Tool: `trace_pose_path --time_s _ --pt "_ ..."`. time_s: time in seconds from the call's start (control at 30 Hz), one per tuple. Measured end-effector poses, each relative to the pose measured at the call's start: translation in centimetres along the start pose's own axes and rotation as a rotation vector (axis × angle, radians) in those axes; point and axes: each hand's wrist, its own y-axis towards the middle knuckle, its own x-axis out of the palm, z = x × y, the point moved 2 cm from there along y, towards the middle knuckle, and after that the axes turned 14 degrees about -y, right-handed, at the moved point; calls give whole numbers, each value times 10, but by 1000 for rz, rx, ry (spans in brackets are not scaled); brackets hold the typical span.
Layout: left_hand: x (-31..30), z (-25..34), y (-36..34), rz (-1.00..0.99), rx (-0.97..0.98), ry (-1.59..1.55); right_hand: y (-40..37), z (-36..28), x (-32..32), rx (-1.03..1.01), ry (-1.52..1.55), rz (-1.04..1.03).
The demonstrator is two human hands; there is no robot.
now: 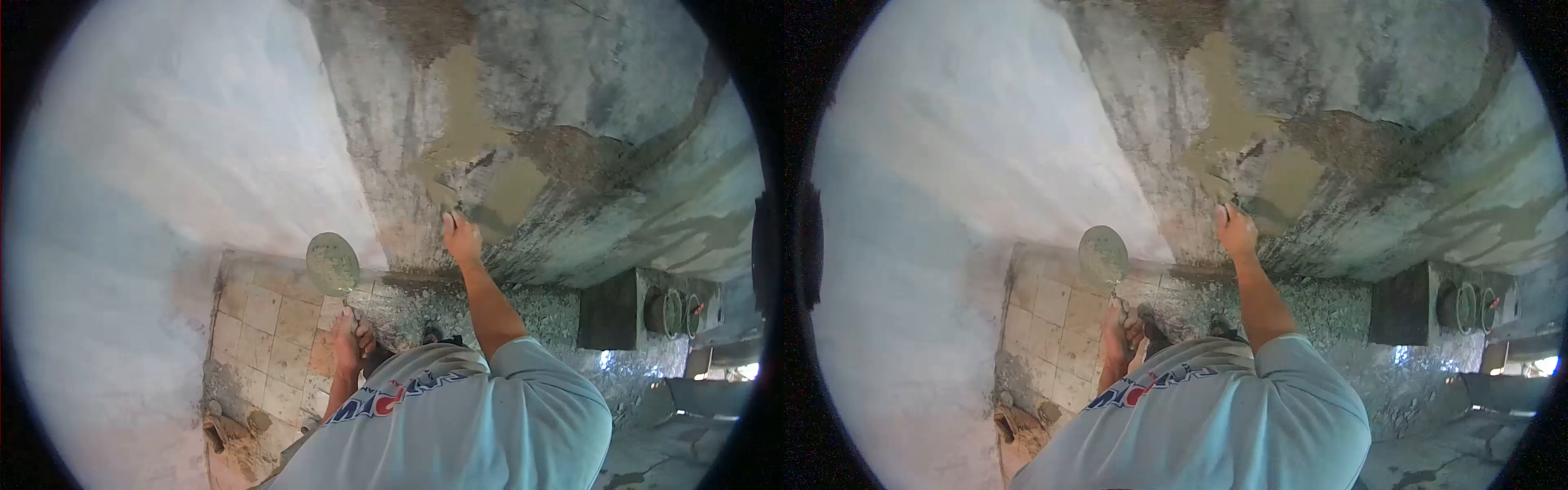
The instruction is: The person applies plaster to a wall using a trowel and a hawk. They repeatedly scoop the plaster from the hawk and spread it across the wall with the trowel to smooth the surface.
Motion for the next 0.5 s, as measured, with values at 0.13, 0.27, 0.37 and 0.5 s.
trace_pose_path --time_s 0.13,0.27,0.37,0.5 --pt "-12 4 -4 -28 25 1 -18 19 6 2 72 53" --pt "-27 7 -1 6 -6 -14 6 17 -2 -107 171 104" --pt "-24 8 1 28 -25 -29 30 -21 -44 -54 300 -11" --pt "-11 12 2 12 -6 19 37 -24 -19 -113 192 -31"
